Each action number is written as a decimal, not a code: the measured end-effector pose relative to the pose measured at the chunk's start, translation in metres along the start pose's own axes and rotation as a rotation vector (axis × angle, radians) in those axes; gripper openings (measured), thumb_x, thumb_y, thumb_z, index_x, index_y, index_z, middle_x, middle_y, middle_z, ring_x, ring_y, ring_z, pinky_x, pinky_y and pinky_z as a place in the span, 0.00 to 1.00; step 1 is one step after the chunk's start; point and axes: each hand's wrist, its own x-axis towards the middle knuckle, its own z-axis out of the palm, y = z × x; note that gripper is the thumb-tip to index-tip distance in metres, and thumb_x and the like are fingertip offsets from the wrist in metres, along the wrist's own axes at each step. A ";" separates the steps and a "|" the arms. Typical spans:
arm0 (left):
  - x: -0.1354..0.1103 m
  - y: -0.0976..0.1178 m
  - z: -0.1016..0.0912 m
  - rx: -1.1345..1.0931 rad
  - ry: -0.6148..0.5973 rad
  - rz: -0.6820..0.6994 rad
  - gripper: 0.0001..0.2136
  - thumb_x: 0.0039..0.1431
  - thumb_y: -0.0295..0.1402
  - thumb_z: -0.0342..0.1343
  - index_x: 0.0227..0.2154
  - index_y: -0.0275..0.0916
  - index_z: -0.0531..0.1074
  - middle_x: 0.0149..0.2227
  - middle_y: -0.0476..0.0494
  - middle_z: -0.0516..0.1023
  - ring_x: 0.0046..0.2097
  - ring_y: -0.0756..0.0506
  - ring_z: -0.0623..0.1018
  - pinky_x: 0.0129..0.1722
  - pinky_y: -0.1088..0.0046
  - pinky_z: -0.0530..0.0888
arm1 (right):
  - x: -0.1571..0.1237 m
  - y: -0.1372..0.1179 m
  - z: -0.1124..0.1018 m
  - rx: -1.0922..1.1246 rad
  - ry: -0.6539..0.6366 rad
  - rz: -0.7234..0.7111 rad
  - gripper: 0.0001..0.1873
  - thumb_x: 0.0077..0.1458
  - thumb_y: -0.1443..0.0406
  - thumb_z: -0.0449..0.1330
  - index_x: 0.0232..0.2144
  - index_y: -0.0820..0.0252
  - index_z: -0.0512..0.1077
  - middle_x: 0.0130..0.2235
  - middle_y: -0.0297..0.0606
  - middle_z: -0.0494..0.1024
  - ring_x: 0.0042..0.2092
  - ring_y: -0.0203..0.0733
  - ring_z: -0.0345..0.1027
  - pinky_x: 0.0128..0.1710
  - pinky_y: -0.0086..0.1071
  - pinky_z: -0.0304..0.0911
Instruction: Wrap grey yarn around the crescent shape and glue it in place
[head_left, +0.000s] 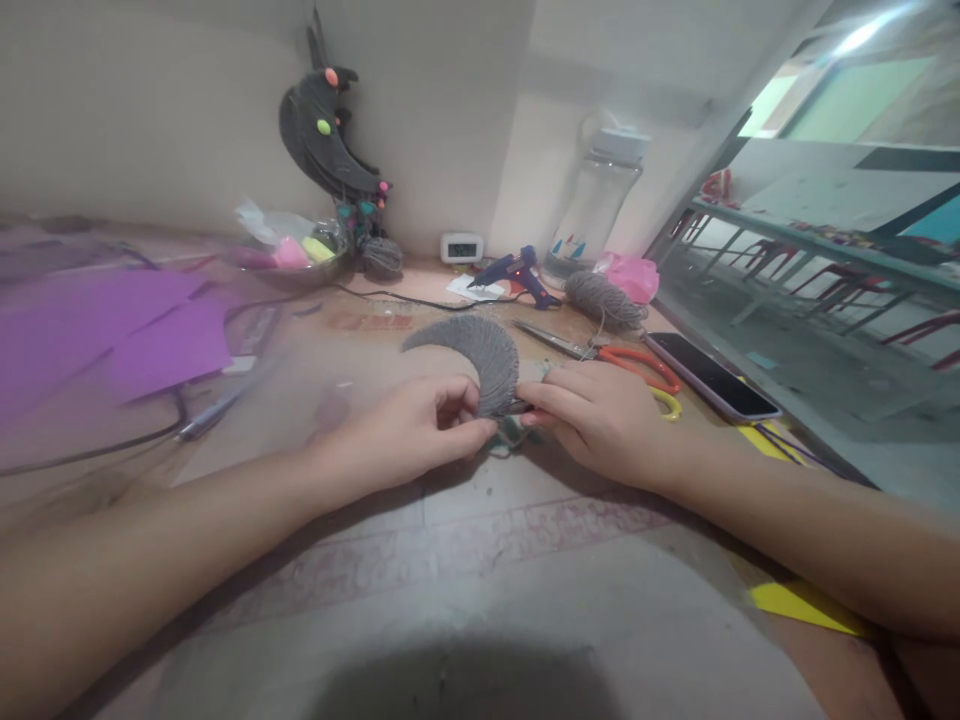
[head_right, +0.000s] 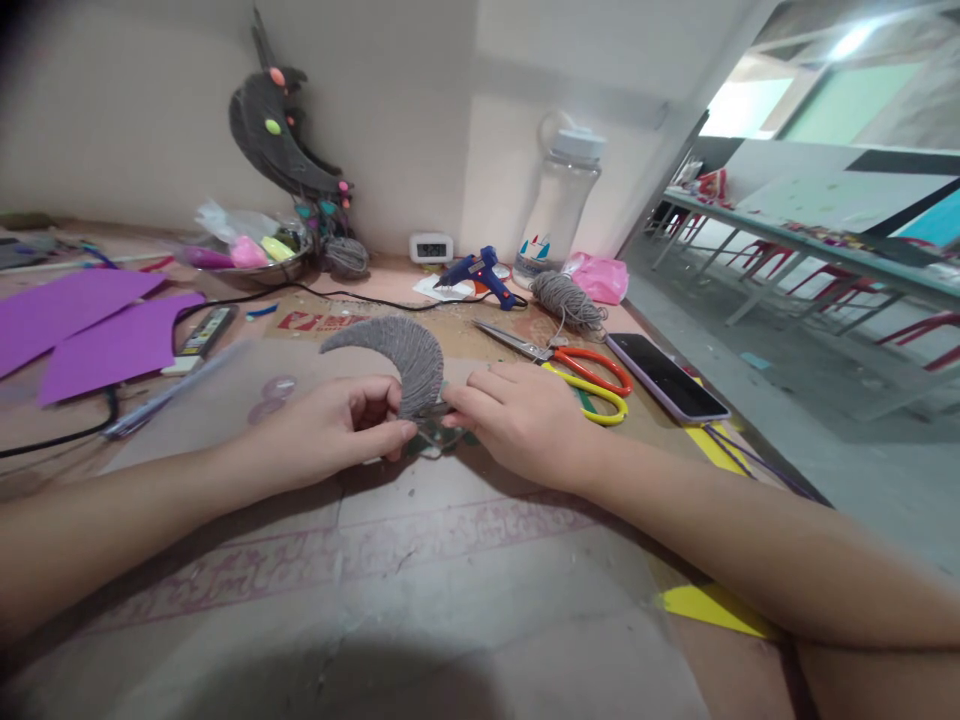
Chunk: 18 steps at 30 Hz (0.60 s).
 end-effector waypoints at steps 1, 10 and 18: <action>0.000 0.000 0.000 -0.009 0.001 -0.004 0.12 0.60 0.42 0.53 0.26 0.40 0.64 0.24 0.51 0.75 0.26 0.50 0.71 0.24 0.77 0.63 | 0.000 0.000 -0.001 0.045 -0.006 0.030 0.17 0.67 0.61 0.49 0.36 0.63 0.75 0.26 0.37 0.74 0.28 0.39 0.64 0.27 0.33 0.52; 0.009 -0.004 -0.003 -0.154 0.237 0.047 0.13 0.62 0.41 0.52 0.25 0.39 0.63 0.23 0.52 0.71 0.26 0.51 0.70 0.29 0.75 0.65 | 0.001 0.021 0.019 0.479 0.005 0.515 0.22 0.64 0.65 0.50 0.59 0.61 0.62 0.52 0.48 0.73 0.52 0.48 0.68 0.52 0.46 0.64; 0.009 -0.008 -0.001 -0.100 0.262 0.062 0.13 0.61 0.42 0.52 0.25 0.40 0.62 0.23 0.52 0.70 0.27 0.50 0.69 0.27 0.76 0.64 | 0.035 0.042 0.004 0.685 0.289 0.592 0.16 0.63 0.63 0.55 0.52 0.55 0.68 0.51 0.43 0.74 0.52 0.45 0.69 0.54 0.45 0.66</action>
